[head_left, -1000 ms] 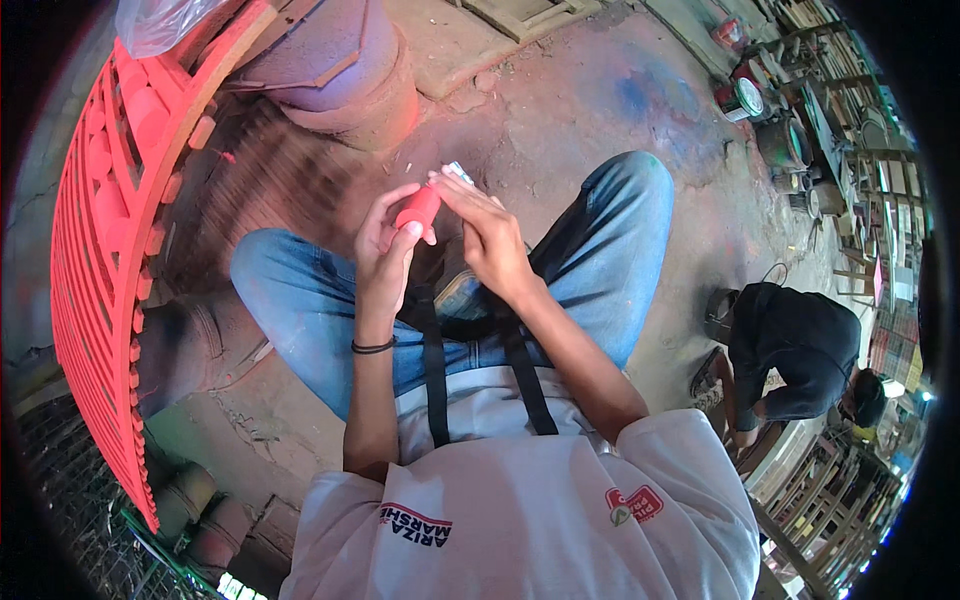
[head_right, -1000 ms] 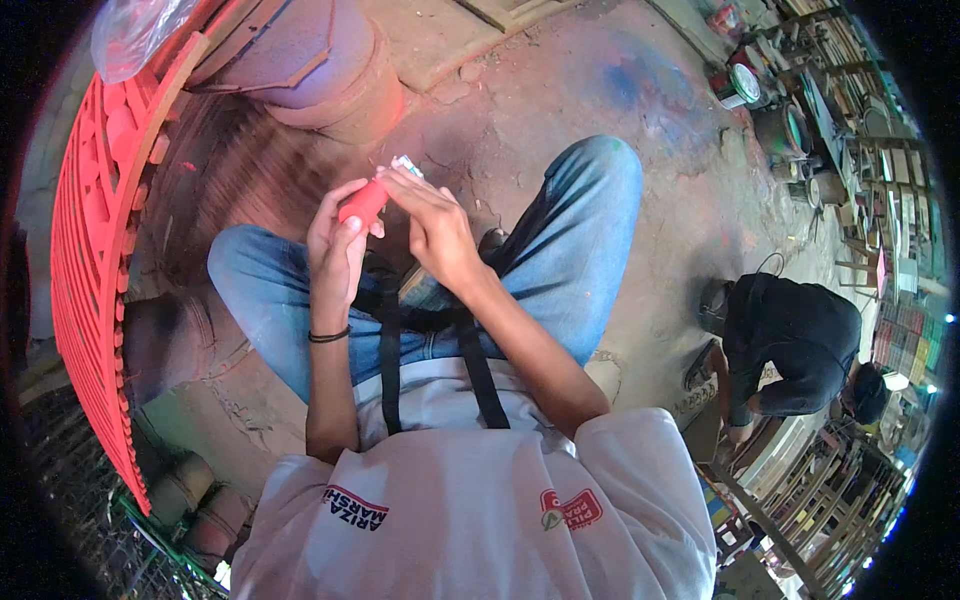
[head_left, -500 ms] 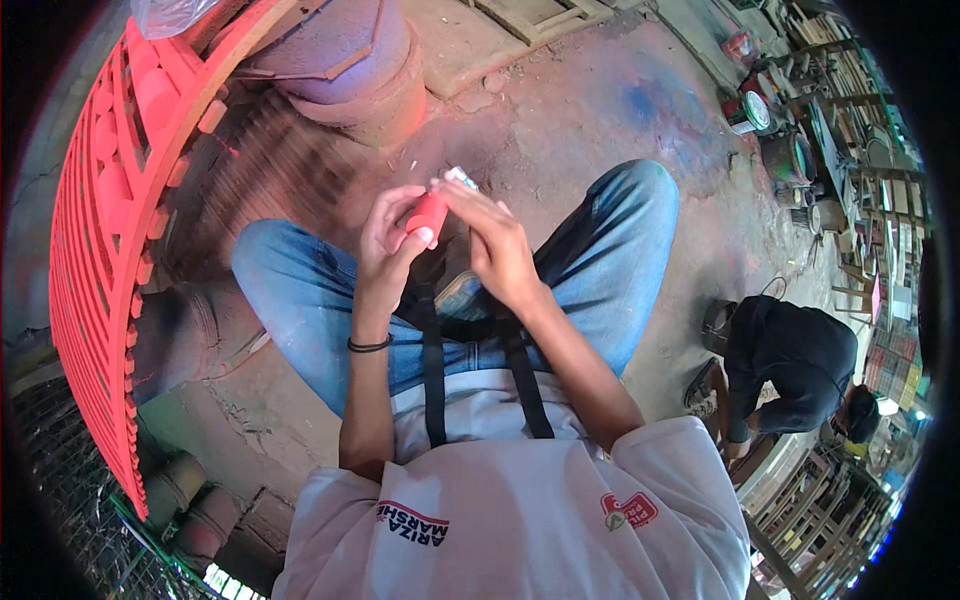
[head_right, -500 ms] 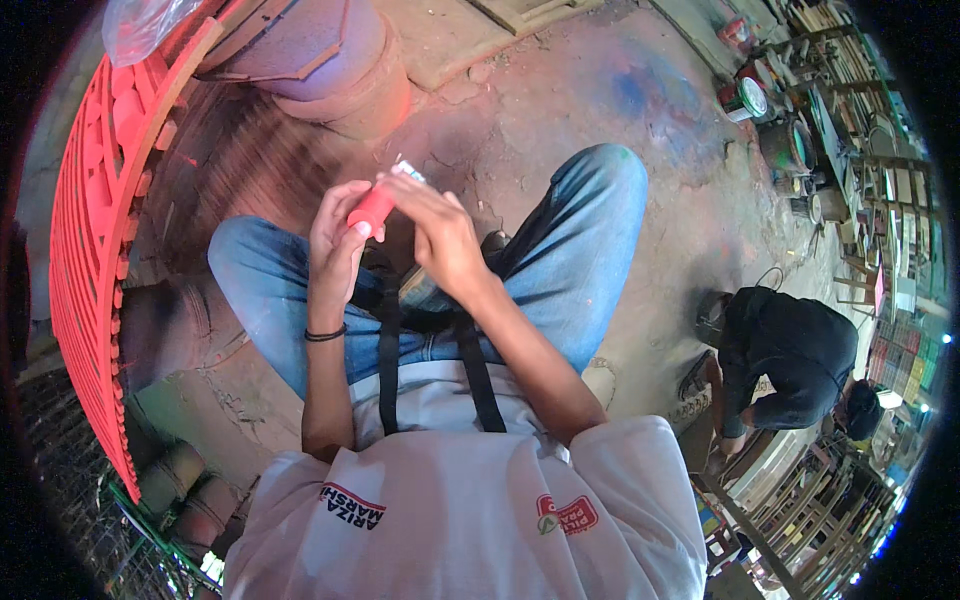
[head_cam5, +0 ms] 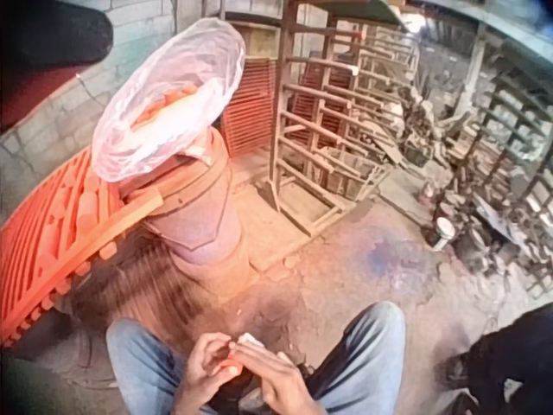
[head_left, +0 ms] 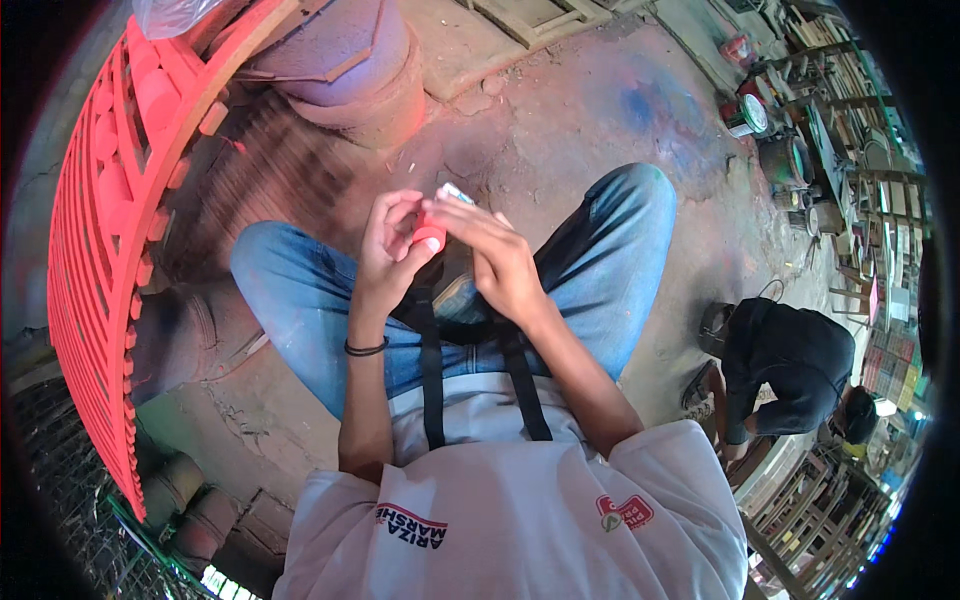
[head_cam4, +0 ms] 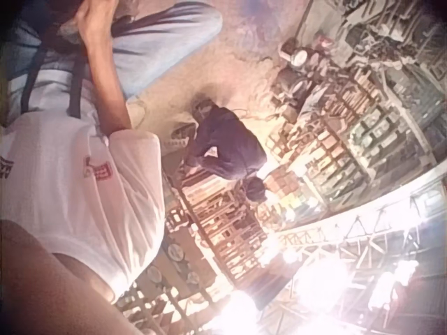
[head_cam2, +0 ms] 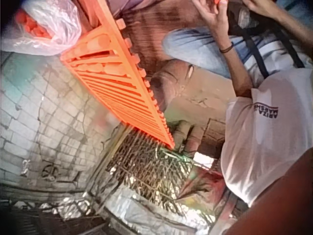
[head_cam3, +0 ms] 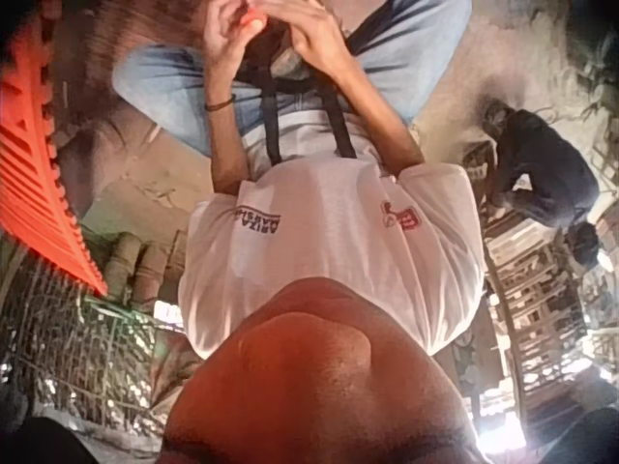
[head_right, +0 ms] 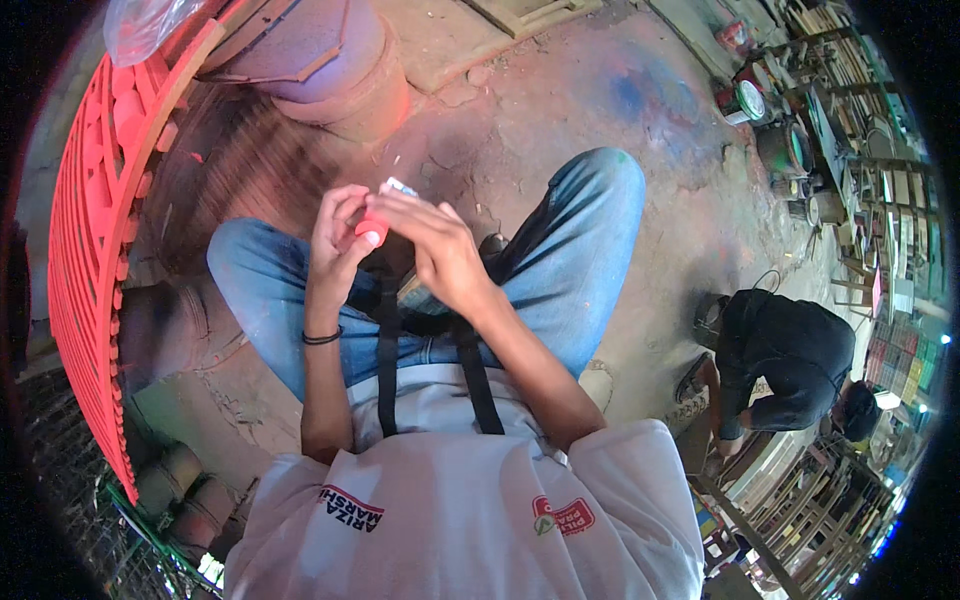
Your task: Assemble small red-painted furniture components using hands.
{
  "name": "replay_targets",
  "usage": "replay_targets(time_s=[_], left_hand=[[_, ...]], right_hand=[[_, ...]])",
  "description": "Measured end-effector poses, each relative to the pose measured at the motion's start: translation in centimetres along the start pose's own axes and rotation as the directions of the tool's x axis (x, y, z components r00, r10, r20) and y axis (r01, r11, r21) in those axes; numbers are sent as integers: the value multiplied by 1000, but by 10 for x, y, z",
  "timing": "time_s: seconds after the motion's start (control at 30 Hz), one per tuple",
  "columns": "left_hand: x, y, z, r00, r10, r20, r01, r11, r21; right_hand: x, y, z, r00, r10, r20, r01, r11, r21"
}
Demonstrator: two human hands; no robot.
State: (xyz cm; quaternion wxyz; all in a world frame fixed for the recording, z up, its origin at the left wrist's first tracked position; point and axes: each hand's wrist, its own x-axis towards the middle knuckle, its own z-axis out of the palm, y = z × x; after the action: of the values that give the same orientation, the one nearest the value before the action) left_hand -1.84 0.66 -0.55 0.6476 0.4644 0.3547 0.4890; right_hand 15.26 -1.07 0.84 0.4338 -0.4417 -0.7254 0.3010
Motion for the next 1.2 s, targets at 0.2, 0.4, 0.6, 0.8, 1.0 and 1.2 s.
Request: replay_targets(time_s=[0.2, 0.4, 0.6, 0.8, 1.0, 1.2], left_hand=[[1, 6, -2, 999, -26, -23, 27, 999, 17], [-5, 2, 2, 999, -29, -30, 29, 1000, 11], [-1, 3, 4, 1000, -7, -15, 7, 1000, 20], [0, 0, -3, 1000, 1, 11, -1, 1000, 20], [-1, 2, -1, 998, -38, 43, 36, 998, 56], [-2, 5, 8, 997, -48, 63, 45, 998, 43]], right_hand=[[0, -10, -9, 999, -1, 49, 0, 1000, 24], [-2, -2, -7, 1000, 19, -15, -20, 999, -33], [0, 13, 2, 997, 33, -68, -33, 999, 2], [0, -3, -3, 1000, -12, 2, 12, 999, 43], [0, -5, -9, 998, 29, 52, -28, 1000, -12], [-5, 11, -7, 999, 47, 2, -48, 999, 18]])
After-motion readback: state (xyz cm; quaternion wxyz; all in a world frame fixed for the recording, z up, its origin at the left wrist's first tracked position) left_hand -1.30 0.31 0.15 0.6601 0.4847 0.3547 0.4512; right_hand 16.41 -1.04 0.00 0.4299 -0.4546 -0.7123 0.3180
